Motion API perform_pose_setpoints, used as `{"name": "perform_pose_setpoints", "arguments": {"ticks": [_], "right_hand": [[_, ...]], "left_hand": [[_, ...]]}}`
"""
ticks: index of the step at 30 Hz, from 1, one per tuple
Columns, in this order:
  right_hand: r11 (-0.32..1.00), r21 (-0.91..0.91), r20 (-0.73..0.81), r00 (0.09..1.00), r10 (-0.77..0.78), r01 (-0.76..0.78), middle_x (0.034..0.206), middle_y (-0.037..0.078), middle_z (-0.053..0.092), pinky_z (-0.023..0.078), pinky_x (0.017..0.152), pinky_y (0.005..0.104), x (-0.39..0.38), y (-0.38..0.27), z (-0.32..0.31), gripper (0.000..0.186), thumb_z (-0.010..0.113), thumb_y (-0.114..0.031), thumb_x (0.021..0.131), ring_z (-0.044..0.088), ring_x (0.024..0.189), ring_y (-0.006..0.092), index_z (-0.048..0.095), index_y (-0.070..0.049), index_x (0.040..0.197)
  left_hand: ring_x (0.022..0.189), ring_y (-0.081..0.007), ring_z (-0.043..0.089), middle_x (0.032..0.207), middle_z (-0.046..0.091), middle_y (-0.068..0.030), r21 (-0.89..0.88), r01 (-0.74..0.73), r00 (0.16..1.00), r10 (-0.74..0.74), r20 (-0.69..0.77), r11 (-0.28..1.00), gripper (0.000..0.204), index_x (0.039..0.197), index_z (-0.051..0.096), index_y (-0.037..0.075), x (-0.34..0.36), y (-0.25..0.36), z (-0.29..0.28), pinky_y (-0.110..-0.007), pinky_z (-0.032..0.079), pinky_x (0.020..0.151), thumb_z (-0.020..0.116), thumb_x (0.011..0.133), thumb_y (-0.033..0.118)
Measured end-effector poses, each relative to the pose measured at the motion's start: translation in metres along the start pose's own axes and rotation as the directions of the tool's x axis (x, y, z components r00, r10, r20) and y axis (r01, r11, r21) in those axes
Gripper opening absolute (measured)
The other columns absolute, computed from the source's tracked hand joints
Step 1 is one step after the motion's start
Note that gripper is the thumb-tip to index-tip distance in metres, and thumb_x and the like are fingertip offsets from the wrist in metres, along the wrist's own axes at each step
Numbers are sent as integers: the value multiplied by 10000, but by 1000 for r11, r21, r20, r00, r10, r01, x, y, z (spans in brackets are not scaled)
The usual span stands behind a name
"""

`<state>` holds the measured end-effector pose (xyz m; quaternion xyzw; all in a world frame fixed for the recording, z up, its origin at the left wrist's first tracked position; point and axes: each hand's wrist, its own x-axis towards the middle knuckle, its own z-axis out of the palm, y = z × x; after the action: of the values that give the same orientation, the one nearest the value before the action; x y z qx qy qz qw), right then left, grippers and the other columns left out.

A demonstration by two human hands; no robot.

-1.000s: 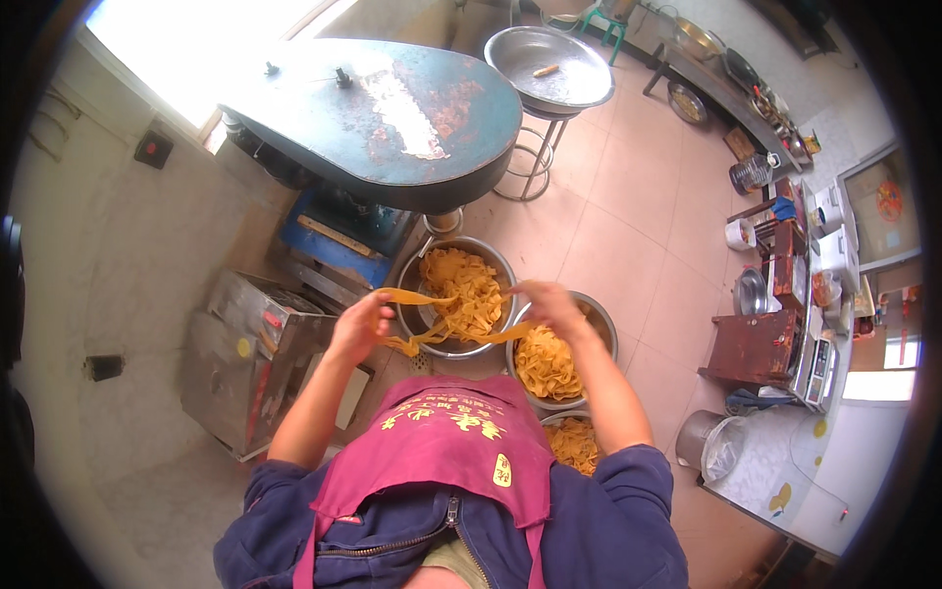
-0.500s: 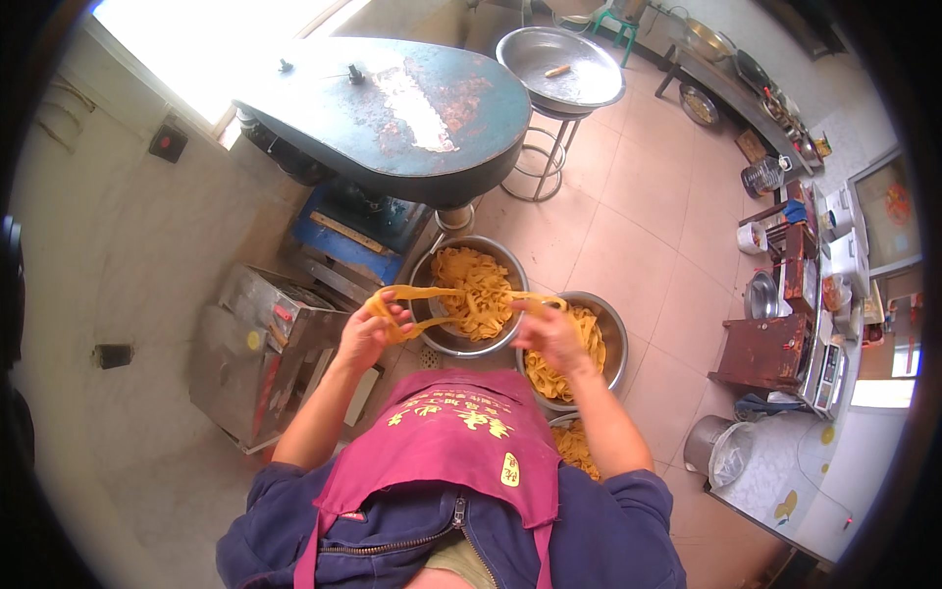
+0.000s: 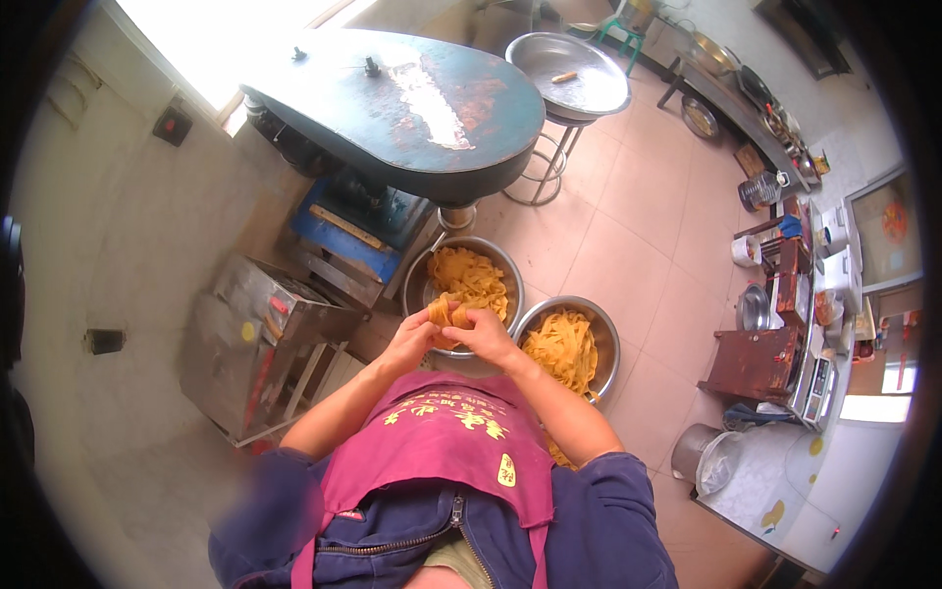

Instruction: The person stretches and cuts yellow dough sheets into strips using scissors. They repeatedly pull the dough to thin it, then cut it into smaller pieces and place them into metal bowls.

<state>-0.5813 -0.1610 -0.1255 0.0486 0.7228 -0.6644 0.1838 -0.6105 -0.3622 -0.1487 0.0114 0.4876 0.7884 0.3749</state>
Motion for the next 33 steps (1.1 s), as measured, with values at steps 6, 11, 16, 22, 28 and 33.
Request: {"name": "perform_pose_setpoints", "arguments": {"ticks": [6, 11, 16, 22, 28, 33], "right_hand": [[921, 330, 7, 976, 216, -206, 957, 54, 743, 542, 828, 291, -6, 9, -26, 207, 718, -129, 925, 684, 880, 136, 746, 6, 1078], [683, 728, -105, 975, 194, -57, 1049, 103, 732, 531, 864, 315, -31, 31, -89, 218, 657, -95, 927, 683, 896, 205, 689, -18, 1128], [423, 904, -115, 916, 384, -64, 1201, 181, 709, 513, 702, 264, -78, 88, -196, 235, 575, -82, 940, 510, 593, 82, 617, 11, 1152], [357, 899, -389, 836, 386, 254, 1336, 237, 660, 473, 537, 192, -119, 141, -297, 211, 492, -74, 978, 482, 532, 68, 573, 41, 1136], [486, 759, -644, 605, 468, 432, 1396, 196, 636, 486, 529, 191, -142, 150, -339, 257, 451, -67, 984, 508, 537, 85, 551, 45, 1193], [567, 648, -758, 507, 411, 508, 1438, 211, 600, 496, 550, 167, -167, 154, -357, 333, 477, -66, 986, 424, 499, 62, 529, 64, 1288]], "left_hand": [[1039, -259, 722, 1025, 739, -136, 9, 99, 978, -96, -185, 995, 404, 1158, 668, -72, -13, 10, -21, -360, 553, 960, 422, 841, -24], [850, -270, 699, 827, 674, -69, -443, -53, 989, -14, -147, 895, 303, 1099, 657, -28, -49, -4, -109, -436, 542, 973, 510, 836, 3], [948, -248, 689, 912, 681, -103, -592, -335, 889, 38, -456, 733, 390, 1145, 655, 22, -106, 4, -208, -474, 530, 1036, 508, 791, -49], [1150, -265, 669, 1195, 684, -107, -595, -485, 790, 30, -613, 641, 393, 1145, 641, 35, -137, 3, -269, -595, 488, 1074, 446, 811, -38], [1193, -279, 648, 1275, 666, -114, -450, -643, 638, 108, -762, 620, 459, 1209, 621, 31, -162, 10, -327, -617, 477, 1096, 417, 807, -55], [1250, -269, 607, 1327, 632, -113, -318, -697, 522, 151, -839, 643, 487, 1258, 599, 48, -177, 24, -345, -615, 452, 1126, 410, 822, -56]]}}
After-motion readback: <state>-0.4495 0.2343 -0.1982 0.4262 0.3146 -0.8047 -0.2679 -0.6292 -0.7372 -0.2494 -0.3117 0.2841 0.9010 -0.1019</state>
